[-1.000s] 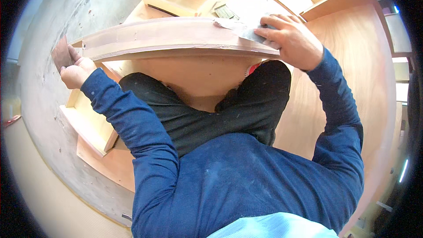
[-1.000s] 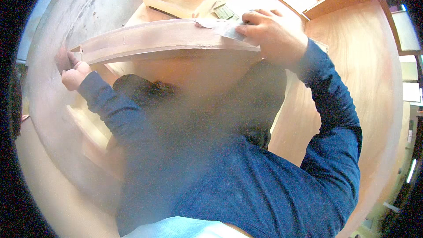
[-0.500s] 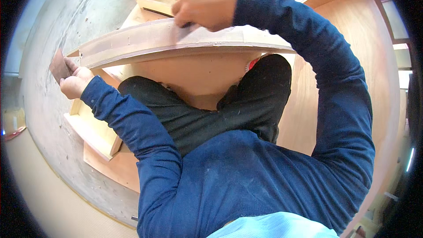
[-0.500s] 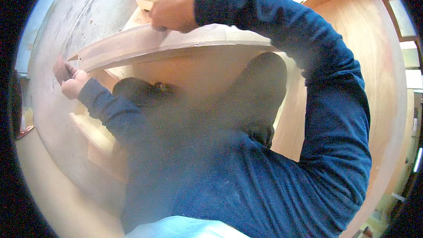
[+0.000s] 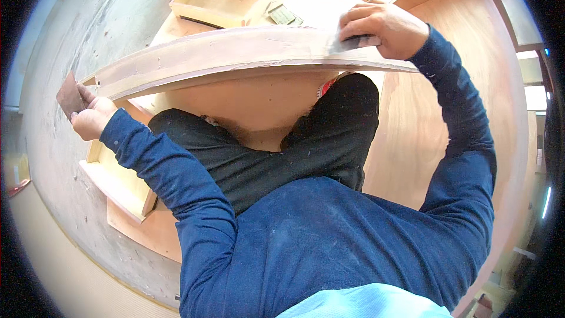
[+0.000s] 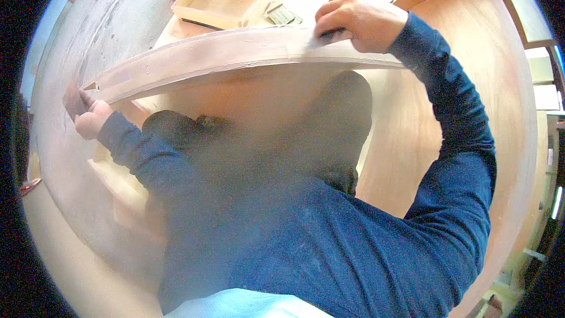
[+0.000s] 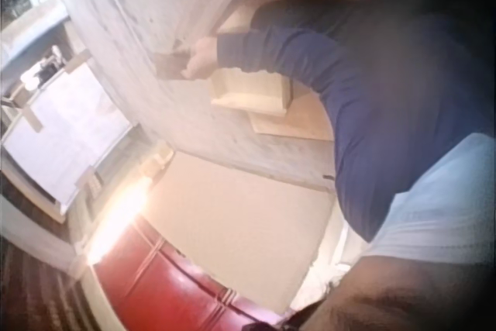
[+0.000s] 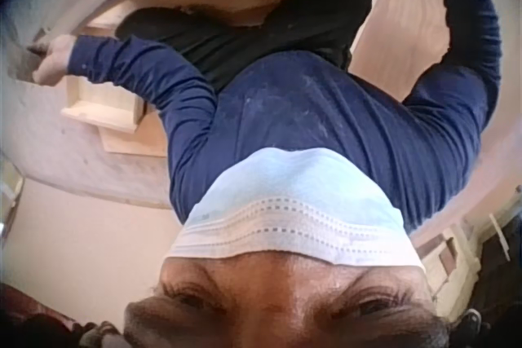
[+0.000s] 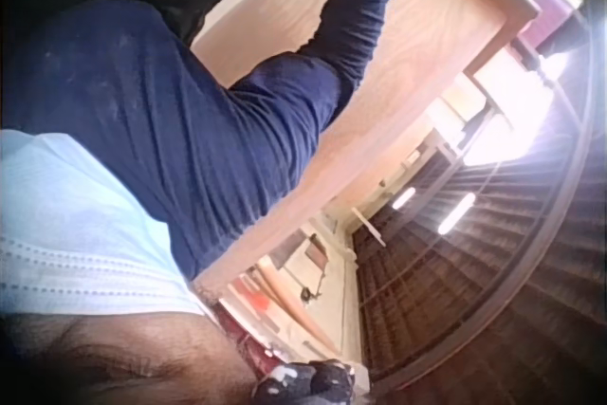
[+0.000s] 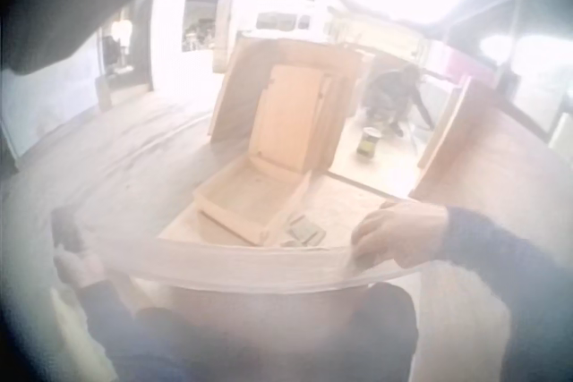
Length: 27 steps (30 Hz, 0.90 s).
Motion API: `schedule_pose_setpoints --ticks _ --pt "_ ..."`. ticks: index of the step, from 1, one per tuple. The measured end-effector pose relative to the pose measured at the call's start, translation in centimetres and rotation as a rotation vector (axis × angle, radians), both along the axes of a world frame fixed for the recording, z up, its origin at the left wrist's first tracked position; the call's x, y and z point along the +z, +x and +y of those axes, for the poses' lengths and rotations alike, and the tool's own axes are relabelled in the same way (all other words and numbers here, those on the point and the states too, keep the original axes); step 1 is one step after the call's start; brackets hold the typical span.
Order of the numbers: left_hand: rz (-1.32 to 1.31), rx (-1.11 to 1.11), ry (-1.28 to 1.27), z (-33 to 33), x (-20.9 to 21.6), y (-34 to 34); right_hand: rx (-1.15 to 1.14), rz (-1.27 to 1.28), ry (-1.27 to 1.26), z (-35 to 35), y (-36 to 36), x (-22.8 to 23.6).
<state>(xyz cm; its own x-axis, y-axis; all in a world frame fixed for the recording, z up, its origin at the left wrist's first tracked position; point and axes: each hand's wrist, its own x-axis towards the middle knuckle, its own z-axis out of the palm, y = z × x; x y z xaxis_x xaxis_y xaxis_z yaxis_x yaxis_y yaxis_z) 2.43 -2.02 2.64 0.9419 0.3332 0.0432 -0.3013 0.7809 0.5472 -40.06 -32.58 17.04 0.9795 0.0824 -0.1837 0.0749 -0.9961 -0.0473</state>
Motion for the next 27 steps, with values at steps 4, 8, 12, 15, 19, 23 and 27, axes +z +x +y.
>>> schedule_pose_setpoints --ticks 4,8,12,15,19,23,27 --pt "-0.046 -0.019 -0.018 -0.7 0.6 -0.6 -0.035 -0.296 0.400 2.8 1.6 -2.8" --pt "-0.030 -0.018 0.015 -1.0 0.2 -0.4 -0.033 -0.368 0.471 4.4 3.8 -5.4" --pt "0.006 0.004 0.054 -1.6 1.3 -1.7 -0.113 -0.399 0.385 4.3 3.1 -6.7" --pt "0.041 0.003 -0.027 -1.8 1.7 -1.9 -0.232 -0.366 -0.018 3.6 0.3 -5.8" --pt "-0.032 -0.022 0.023 -1.1 1.4 -1.4 -0.363 -0.184 -0.040 3.1 -1.1 -2.3" --pt "-0.064 -0.050 -0.024 -0.9 0.5 -0.3 -0.150 -0.321 -0.026 4.4 3.1 -1.8" --pt "0.000 0.021 -0.078 -2.4 2.6 -2.0 -0.004 -0.258 -0.110 7.0 8.5 -3.5"
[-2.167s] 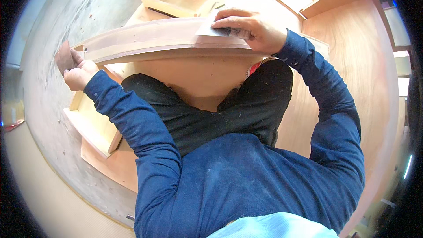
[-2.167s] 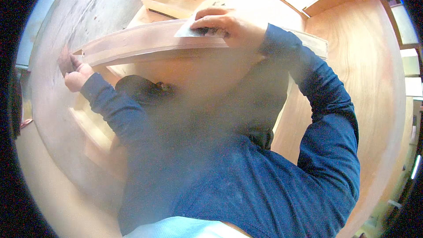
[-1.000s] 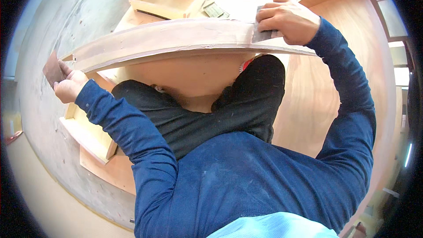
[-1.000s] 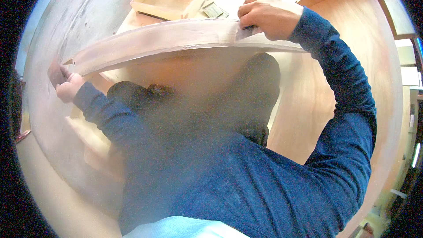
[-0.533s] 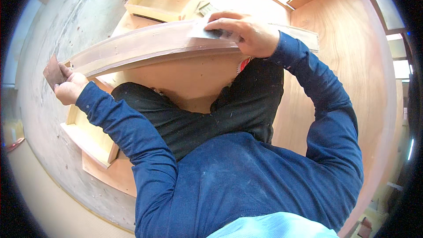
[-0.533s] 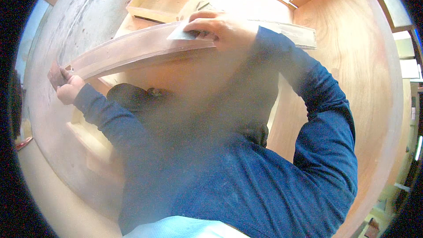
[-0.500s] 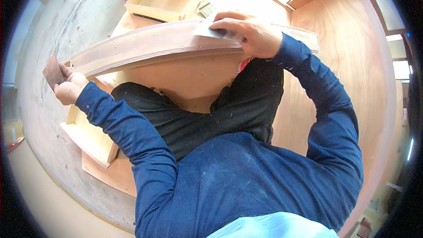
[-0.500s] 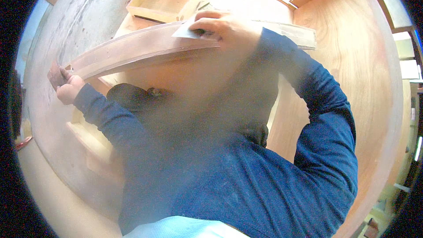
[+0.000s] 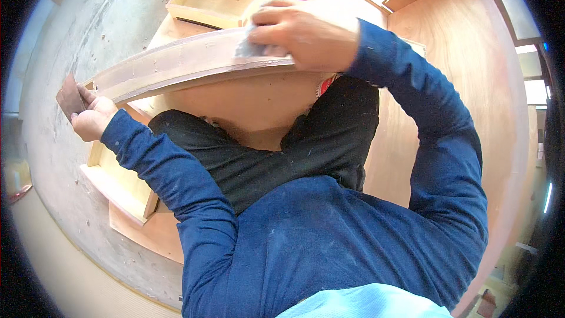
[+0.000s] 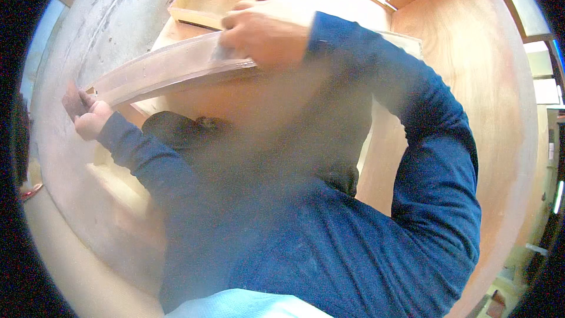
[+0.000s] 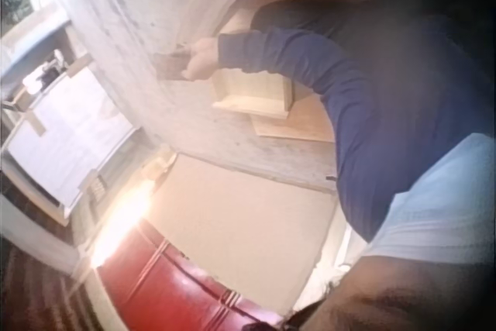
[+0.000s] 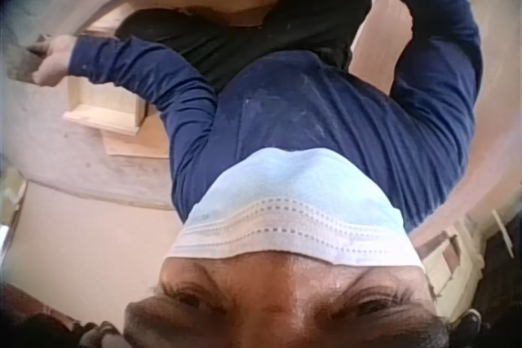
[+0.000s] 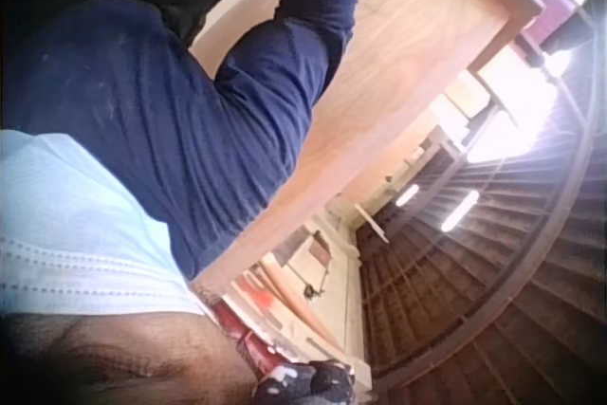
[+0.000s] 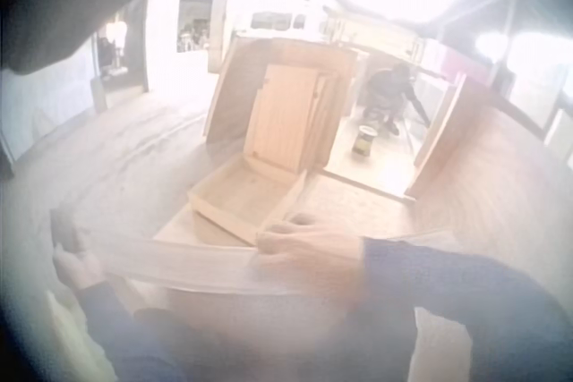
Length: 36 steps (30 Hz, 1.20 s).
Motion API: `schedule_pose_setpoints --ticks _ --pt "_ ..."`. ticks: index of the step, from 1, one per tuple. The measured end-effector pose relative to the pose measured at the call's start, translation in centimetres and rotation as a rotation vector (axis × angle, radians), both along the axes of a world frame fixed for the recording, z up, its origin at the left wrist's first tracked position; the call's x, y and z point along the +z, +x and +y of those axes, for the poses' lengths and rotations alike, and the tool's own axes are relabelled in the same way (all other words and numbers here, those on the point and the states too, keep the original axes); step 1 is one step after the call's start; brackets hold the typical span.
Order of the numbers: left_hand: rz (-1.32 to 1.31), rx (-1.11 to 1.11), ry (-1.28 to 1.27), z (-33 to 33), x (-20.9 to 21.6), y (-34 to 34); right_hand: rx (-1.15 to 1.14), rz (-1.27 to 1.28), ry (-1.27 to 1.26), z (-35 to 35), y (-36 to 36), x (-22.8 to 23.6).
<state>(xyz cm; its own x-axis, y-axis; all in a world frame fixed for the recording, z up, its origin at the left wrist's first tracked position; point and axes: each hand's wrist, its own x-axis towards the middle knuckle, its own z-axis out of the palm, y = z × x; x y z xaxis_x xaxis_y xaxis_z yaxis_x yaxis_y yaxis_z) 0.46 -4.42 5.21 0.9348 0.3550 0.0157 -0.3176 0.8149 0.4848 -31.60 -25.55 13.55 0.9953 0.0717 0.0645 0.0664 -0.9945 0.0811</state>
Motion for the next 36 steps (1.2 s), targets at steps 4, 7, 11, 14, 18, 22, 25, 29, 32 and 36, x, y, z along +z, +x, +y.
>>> schedule_pose_setpoints --ticks 4,7,11,14,18,22,25,29,32,36 --pt "-0.023 -0.002 0.027 0.3 -0.1 0.7 0.065 0.102 0.023 -0.1 1.9 0.1" --pt "-0.030 0.014 0.058 1.3 -1.4 1.6 0.066 0.190 0.007 -1.3 1.0 0.6" --pt "-0.040 0.017 0.091 2.2 -2.8 2.6 0.012 0.248 -0.029 -3.9 -3.4 1.7" --pt "-0.050 0.009 0.107 2.2 -3.2 2.9 -0.063 0.307 -0.056 -5.4 -6.9 2.3" --pt "-0.037 -0.033 -0.009 1.8 -1.8 1.6 -0.103 0.293 -0.085 -7.0 -11.0 2.5" --pt "-0.079 -0.136 0.019 -0.1 1.8 -2.7 -0.326 0.469 0.017 -8.6 -13.1 4.0" --pt "-0.190 -0.455 0.240 -1.8 4.0 -7.0 -0.283 0.077 0.513 -7.3 -12.2 3.9" --pt "-0.018 -0.848 0.179 -4.4 5.4 -12.4 -0.127 -0.439 0.602 -2.8 -7.8 4.2" --pt "-0.058 -0.947 0.233 -5.9 6.1 -16.8 -0.017 -0.534 0.655 -0.1 -3.8 4.4" --pt "-0.158 -0.982 0.207 -6.4 6.6 -19.9 0.160 -0.653 0.727 4.3 0.8 4.6"
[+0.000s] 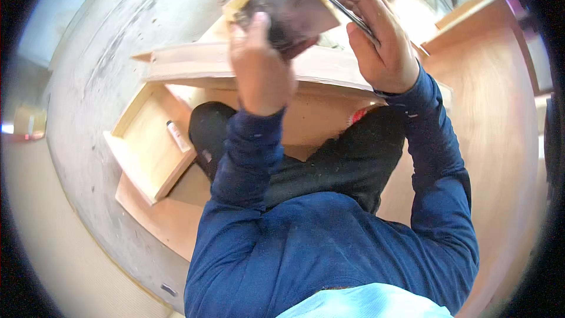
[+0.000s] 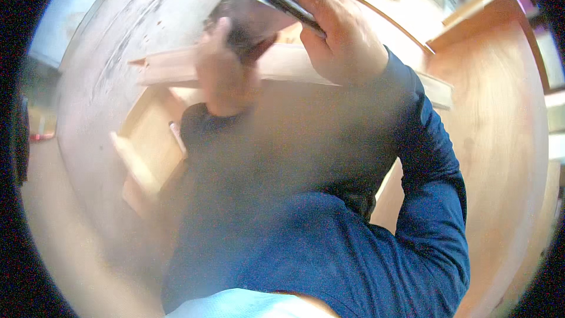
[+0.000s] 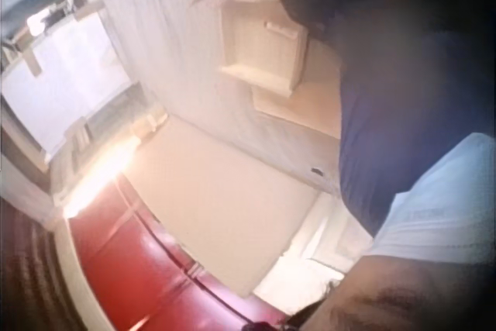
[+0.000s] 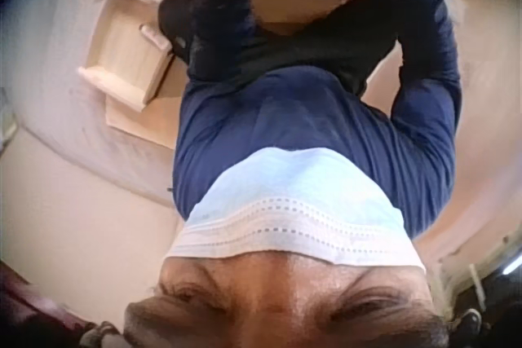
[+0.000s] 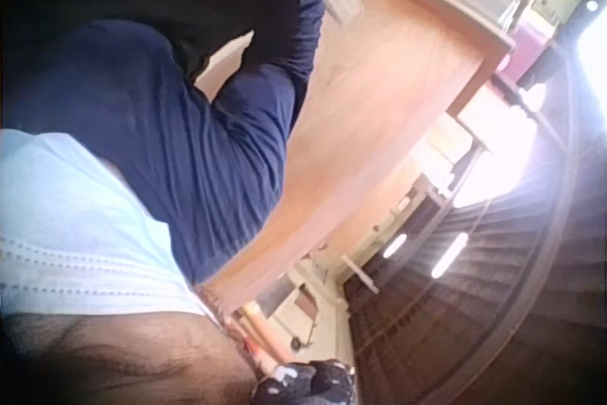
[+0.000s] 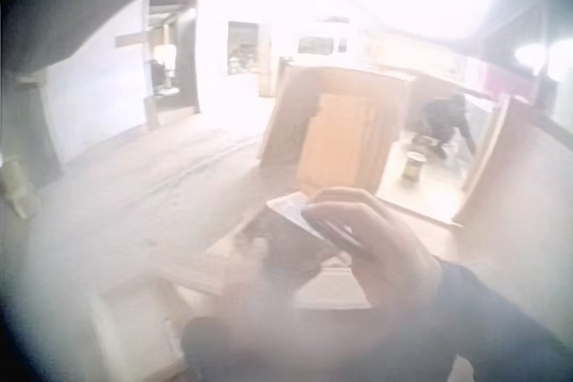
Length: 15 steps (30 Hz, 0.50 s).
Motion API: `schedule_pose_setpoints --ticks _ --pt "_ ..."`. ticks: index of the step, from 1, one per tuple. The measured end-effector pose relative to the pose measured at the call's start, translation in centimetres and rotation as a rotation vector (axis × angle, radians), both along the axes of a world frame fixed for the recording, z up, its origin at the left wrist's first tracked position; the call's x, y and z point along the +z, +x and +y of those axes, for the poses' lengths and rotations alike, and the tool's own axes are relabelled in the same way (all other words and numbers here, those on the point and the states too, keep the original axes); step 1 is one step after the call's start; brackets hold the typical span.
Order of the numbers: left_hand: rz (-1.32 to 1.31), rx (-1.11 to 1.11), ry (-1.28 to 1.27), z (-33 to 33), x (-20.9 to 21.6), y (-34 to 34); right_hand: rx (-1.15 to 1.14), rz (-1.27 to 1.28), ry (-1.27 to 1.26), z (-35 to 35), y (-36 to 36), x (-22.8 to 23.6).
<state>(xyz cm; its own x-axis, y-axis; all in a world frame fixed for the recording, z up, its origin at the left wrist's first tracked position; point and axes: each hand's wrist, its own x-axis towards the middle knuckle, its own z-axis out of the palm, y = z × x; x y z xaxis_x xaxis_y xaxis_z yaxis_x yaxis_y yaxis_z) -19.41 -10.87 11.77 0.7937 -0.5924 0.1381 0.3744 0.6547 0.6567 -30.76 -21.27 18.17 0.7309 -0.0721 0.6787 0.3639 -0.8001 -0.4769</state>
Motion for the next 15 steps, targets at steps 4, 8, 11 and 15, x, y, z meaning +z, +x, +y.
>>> schedule_pose_setpoints --ticks 4,8,11,15 --pt "0.107 0.080 -0.170 -0.4 0.1 -0.2 -0.050 0.015 -0.258 1.0 2.6 -0.6" --pt "0.135 0.268 -0.119 0.2 -0.7 1.9 -0.017 0.010 -0.303 1.5 5.5 -0.7" --pt "0.191 0.358 -0.161 1.1 -1.2 3.5 -0.019 0.023 -0.304 0.5 6.8 -0.8" --pt "0.058 0.537 -0.220 3.3 -1.0 6.1 0.044 0.146 -0.102 1.6 8.4 0.1"
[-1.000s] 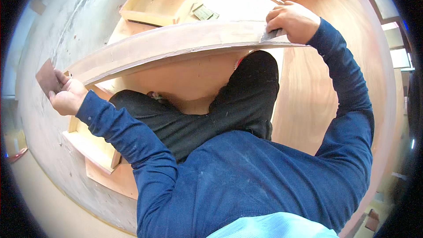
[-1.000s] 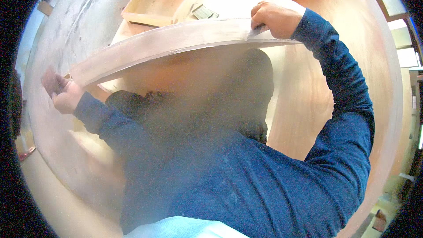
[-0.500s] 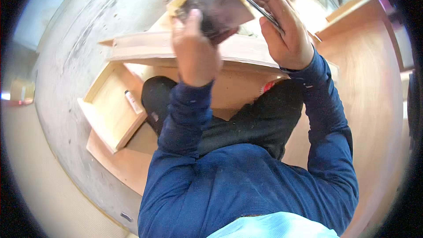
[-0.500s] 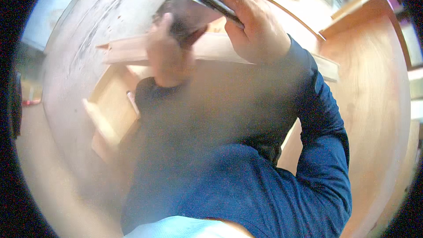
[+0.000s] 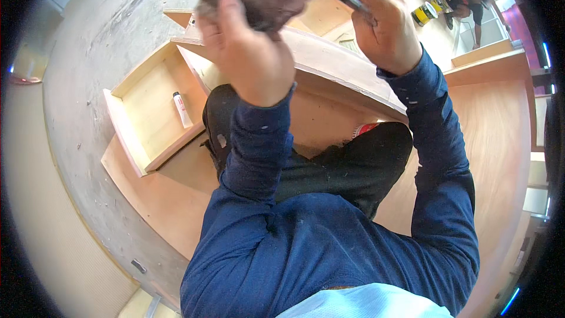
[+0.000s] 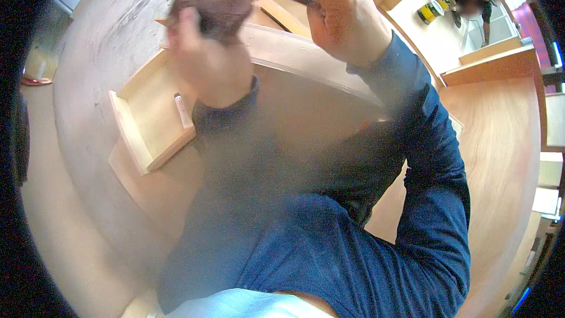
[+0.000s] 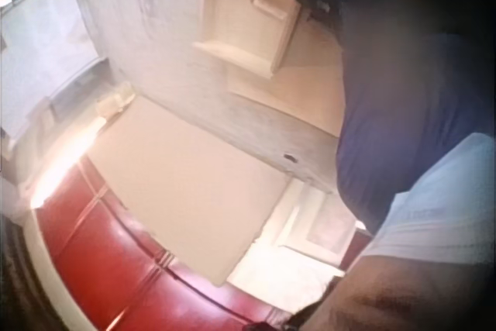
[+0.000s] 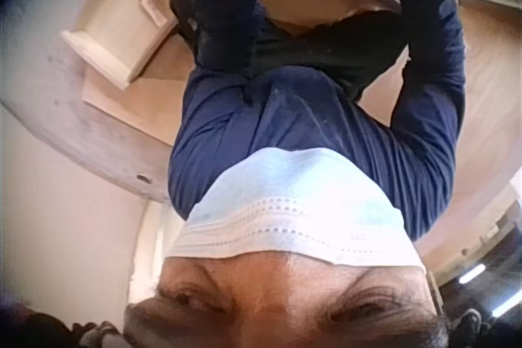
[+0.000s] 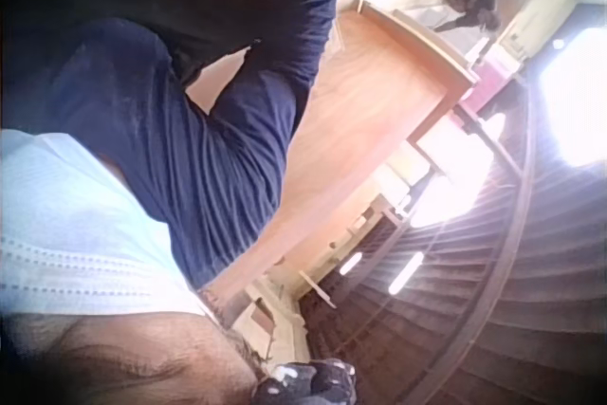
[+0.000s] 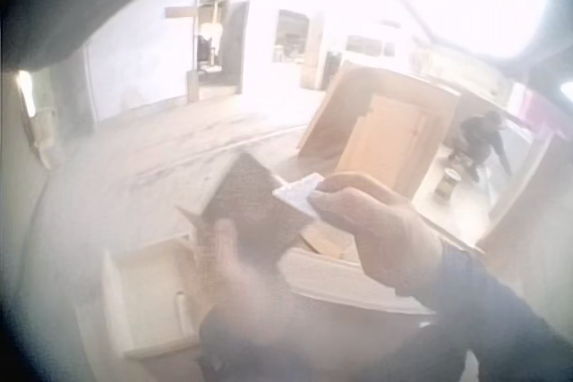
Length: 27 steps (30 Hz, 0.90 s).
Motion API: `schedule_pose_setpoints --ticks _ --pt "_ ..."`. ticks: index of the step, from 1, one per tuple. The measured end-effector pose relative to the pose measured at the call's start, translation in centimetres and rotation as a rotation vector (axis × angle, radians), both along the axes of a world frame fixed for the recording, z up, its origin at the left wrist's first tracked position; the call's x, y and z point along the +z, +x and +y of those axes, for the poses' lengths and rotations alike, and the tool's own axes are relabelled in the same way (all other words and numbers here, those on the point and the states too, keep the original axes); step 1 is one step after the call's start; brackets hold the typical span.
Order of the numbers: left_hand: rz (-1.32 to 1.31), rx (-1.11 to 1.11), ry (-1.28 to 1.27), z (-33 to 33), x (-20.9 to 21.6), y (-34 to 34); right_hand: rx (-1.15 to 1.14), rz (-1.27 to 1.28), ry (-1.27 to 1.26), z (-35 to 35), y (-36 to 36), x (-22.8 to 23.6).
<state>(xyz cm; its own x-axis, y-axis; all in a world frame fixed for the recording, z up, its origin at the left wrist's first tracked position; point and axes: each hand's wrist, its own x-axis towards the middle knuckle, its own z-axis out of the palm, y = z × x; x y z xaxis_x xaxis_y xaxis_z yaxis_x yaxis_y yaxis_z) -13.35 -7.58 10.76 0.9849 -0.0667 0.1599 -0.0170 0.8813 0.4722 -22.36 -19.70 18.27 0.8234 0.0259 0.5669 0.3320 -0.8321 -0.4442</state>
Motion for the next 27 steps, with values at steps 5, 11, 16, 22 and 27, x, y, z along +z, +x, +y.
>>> schedule_pose_setpoints --ticks 5,11,16,22,27 --pt "-0.145 0.269 -0.203 8.1 1.4 3.3 0.077 0.354 -0.029 -0.7 4.8 -1.6" --pt "-0.140 0.543 -0.129 12.4 0.8 5.6 0.218 0.316 -0.551 4.1 11.8 -3.8" --pt "-0.177 0.524 -0.095 11.6 0.7 5.7 0.129 0.352 -0.777 5.8 19.2 -8.6" --pt "-0.196 0.490 -0.061 11.1 0.8 5.8 0.251 0.467 -0.868 5.3 18.0 -7.7" --pt "-0.222 0.467 -0.026 11.2 1.0 5.9 0.280 0.479 -0.940 3.1 12.1 -4.4"
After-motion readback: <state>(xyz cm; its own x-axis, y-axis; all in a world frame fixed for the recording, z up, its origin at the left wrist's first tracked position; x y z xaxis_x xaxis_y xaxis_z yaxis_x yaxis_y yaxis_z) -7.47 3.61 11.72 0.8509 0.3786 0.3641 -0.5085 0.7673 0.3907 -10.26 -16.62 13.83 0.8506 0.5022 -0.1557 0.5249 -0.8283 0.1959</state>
